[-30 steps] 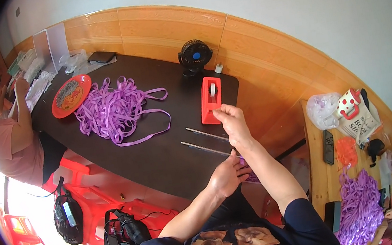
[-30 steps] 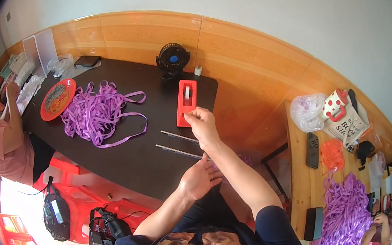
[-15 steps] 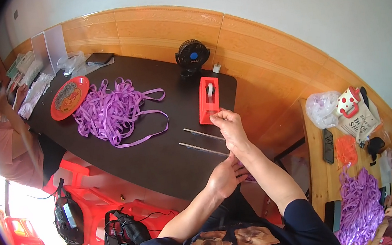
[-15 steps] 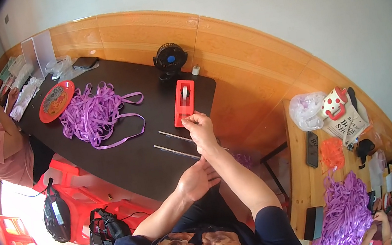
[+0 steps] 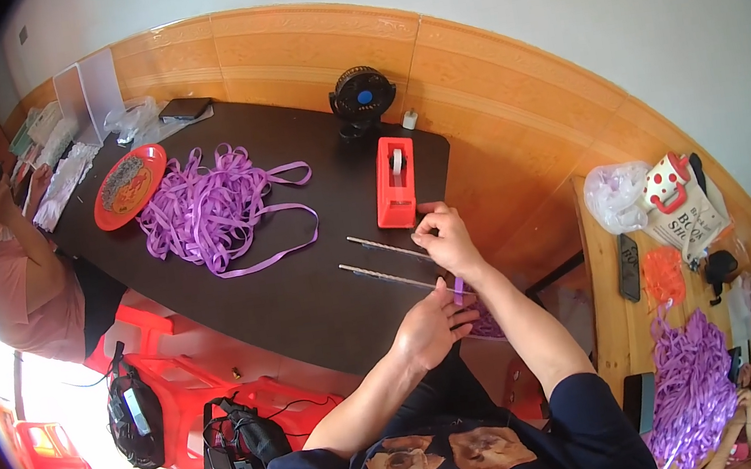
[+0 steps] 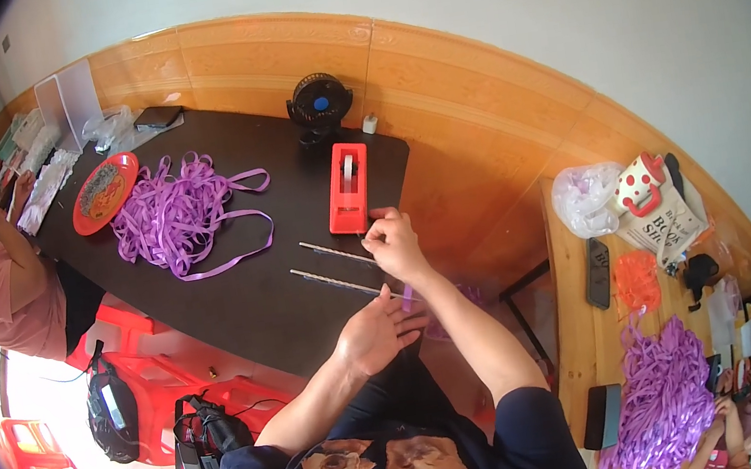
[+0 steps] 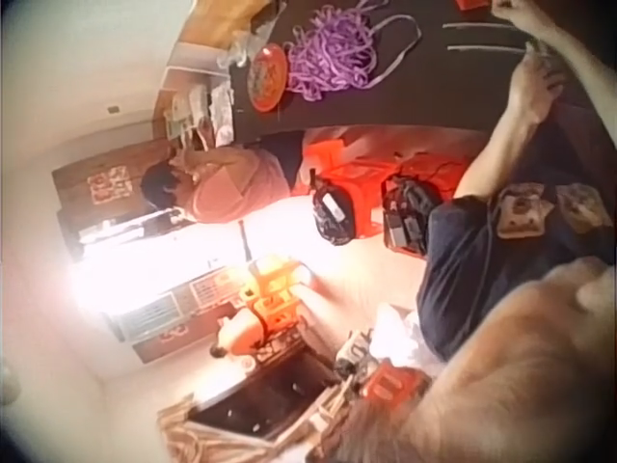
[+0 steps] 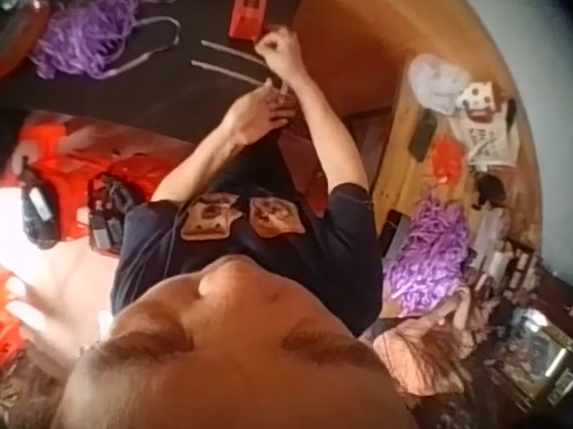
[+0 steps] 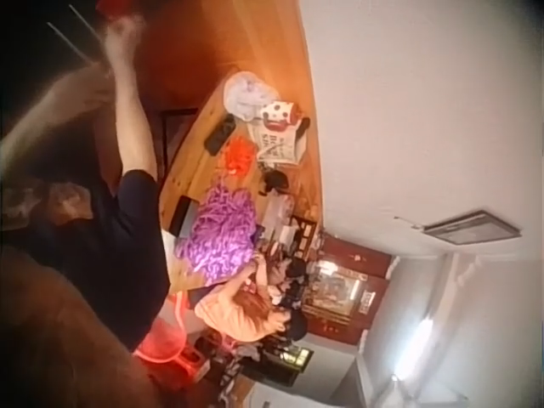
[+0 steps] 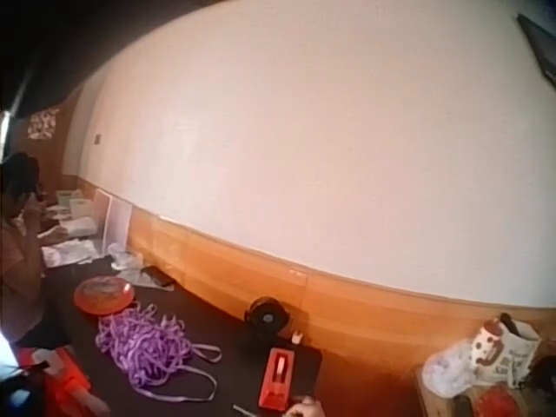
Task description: Making ribbon crafts by winding purple ribbons around thin metal rods and securing them.
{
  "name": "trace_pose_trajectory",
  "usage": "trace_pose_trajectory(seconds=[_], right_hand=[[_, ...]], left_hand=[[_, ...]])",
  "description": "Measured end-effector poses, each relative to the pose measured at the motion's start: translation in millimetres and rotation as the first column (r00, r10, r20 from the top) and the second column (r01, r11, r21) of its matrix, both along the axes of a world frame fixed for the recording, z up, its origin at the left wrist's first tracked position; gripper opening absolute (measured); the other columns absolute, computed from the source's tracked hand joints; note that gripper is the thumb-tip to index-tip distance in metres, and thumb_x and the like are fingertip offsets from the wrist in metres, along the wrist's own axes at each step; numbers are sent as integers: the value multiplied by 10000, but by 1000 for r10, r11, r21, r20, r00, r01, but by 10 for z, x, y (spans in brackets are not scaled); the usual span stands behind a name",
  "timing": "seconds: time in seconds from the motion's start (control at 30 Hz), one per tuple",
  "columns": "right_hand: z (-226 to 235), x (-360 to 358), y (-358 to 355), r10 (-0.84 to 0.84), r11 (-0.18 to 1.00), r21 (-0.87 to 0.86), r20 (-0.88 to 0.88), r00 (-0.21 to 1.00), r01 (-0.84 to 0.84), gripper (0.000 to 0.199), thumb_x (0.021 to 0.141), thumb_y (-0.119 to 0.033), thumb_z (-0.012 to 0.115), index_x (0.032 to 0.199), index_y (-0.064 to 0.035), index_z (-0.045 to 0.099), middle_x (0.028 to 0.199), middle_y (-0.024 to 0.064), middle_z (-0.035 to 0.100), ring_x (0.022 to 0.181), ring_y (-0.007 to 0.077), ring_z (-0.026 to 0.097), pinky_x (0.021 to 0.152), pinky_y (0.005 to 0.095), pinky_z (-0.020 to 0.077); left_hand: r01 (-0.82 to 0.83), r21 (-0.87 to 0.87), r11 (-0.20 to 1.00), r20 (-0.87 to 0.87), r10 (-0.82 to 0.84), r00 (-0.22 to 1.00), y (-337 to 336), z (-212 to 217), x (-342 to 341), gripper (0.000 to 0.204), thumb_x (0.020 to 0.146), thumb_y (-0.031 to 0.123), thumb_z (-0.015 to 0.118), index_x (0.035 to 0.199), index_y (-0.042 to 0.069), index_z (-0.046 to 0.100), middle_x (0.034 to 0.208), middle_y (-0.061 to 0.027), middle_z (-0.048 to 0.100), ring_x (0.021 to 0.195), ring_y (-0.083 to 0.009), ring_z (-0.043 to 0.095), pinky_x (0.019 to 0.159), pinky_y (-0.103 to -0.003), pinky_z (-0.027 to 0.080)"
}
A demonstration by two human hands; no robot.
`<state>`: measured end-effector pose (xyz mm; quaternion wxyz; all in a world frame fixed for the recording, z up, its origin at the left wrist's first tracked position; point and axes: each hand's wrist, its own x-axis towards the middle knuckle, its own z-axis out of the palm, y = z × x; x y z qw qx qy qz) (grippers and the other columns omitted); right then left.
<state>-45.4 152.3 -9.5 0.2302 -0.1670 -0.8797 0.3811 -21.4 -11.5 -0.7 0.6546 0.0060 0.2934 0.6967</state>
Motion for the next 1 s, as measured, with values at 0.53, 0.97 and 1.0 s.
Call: trace_pose_trajectory(seconds=[0.53, 0.97, 1.0], right_hand=[[361, 820, 504, 540, 840, -244, 293, 789, -484, 110, 854, -141, 611, 816, -39, 626, 1235, 132, 568, 1175, 266, 425, 999, 386, 336], [198, 785, 486, 474, 878, -88, 302, 827, -471, 145, 813, -165, 649, 746, -42, 610, 1034, 84, 632, 1086, 265, 473, 941, 398, 372], [222, 778, 467, 458, 886, -80, 318, 830, -457, 154, 799, -163, 660, 721, -43, 606, 1028, 78, 635, 1084, 261, 475, 932, 396, 379]], left_hand=[[-9, -49, 999, -133, 3, 991, 25, 81, 19, 576, 1000, 467, 322, 1323, -6, 386, 1298, -150, 499, 1150, -272, 489, 936, -376, 371], [-6, -42, 999, -168, -1, 986, 17, 98, 22, 600, 1003, 470, 302, 1336, -26, 361, 1327, -171, 475, 1151, -273, 493, 919, -364, 385], [-8, -39, 999, -175, 1, 985, 16, 98, 19, 601, 1002, 471, 304, 1335, -26, 362, 1327, -172, 474, 1151, -273, 493, 917, -363, 386]])
